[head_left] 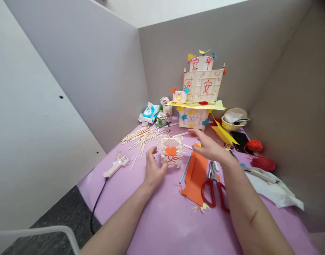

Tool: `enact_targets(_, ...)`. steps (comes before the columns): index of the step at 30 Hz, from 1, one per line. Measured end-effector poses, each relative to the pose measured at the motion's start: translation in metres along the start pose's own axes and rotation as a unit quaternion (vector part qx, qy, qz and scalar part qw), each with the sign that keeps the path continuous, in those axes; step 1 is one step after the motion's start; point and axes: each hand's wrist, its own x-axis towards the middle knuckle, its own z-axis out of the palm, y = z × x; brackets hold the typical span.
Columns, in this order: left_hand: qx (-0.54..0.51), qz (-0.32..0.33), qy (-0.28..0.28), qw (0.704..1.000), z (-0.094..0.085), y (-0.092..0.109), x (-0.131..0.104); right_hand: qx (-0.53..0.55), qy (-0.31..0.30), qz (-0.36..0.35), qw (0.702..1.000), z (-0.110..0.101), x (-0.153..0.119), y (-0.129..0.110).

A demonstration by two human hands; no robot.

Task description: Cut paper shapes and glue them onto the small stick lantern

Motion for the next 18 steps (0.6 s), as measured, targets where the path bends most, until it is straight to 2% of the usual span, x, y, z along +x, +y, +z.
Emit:
enact_targets(3,0.009,-0.015,-0.021,1.000,0.003,-0.003,0.000,0.059,0.053,0.048,0.996,0.017,0.010,0.006)
enact_targets(6,0.034,-0.022,-0.029,0.999,0.004,-0.005,0.001,0.125,0.072,0.071,0.987,0.036,0.017,0.010)
enact_targets(12,0.082,-0.046,-0.069,0.993,0.004,-0.005,0.001,0.215,0.058,0.073,0.972,0.062,0.023,0.027)
enact_targets(18,0.104,-0.049,-0.073,0.991,0.001,-0.002,0.005,0.243,0.012,0.087,0.966,0.063,0.023,0.025)
